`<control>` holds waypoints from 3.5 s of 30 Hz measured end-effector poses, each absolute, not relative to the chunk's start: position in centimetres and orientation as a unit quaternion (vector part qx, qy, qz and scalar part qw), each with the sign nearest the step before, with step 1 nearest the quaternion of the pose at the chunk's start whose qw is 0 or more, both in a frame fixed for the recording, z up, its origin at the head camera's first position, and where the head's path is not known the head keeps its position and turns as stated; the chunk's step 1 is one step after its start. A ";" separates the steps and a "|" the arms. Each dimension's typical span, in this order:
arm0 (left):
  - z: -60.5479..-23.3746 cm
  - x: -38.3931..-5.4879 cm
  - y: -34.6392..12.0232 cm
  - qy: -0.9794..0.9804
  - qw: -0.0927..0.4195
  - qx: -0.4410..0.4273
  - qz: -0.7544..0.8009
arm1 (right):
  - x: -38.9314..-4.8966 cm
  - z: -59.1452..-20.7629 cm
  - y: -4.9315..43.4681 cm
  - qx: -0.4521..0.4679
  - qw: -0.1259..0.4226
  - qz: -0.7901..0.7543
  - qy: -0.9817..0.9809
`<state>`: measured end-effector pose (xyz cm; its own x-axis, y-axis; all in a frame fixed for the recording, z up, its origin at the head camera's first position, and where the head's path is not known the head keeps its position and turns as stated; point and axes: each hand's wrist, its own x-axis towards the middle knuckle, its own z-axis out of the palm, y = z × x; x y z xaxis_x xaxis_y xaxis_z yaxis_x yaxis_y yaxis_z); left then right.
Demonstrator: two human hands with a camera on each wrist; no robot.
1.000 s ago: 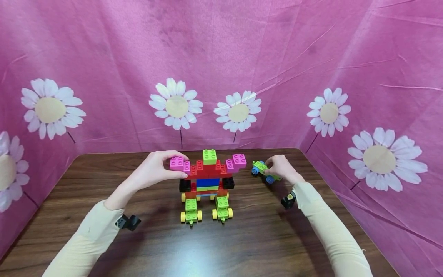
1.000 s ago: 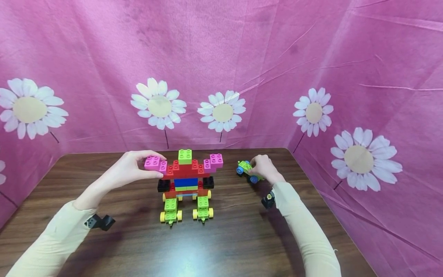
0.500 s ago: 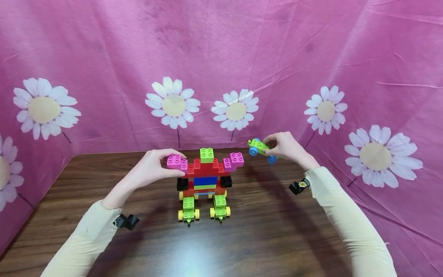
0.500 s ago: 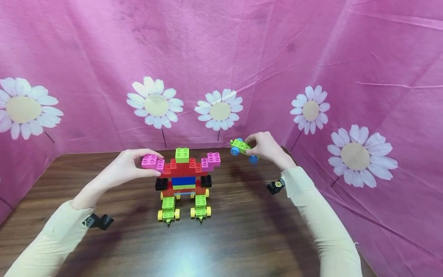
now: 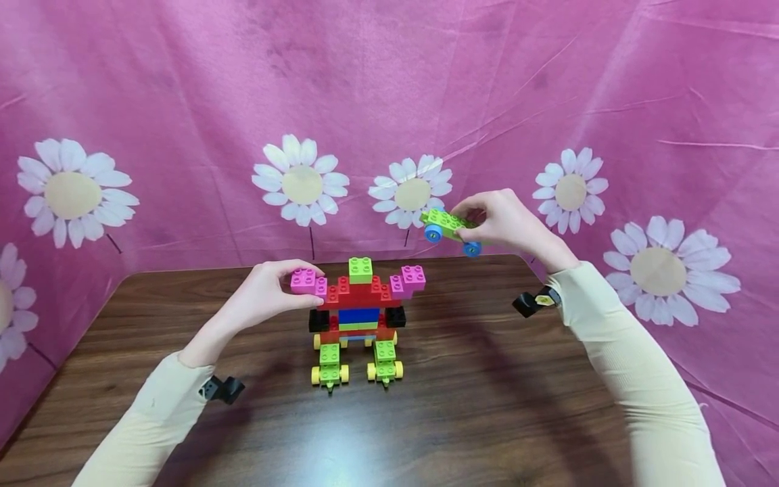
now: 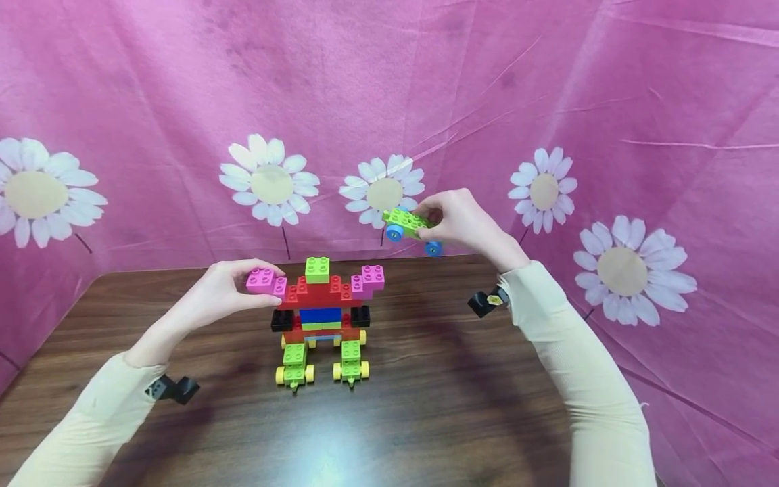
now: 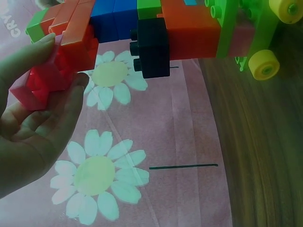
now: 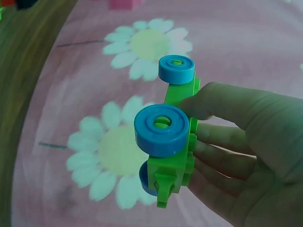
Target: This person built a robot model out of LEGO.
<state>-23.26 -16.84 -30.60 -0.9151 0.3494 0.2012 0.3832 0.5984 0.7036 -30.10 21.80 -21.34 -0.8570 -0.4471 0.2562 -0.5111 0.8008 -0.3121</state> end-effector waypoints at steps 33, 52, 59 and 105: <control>-31.1 -23.4 -16.7 -0.884 0.023 -0.182 -0.431 | -26.9 -19.6 11.1 0.471 0.052 0.170 -0.864; -31.3 -23.6 -16.6 -0.883 0.035 -0.176 -0.434 | -27.1 -20.3 9.4 0.482 0.043 0.126 -0.866; -31.4 -23.7 -16.6 -0.885 0.048 -0.181 -0.426 | -27.0 -20.1 9.3 0.483 0.039 0.120 -0.866; -31.3 -23.6 -16.5 -0.881 0.038 -0.172 -0.439 | -27.3 -20.0 9.5 0.498 0.026 0.115 -0.859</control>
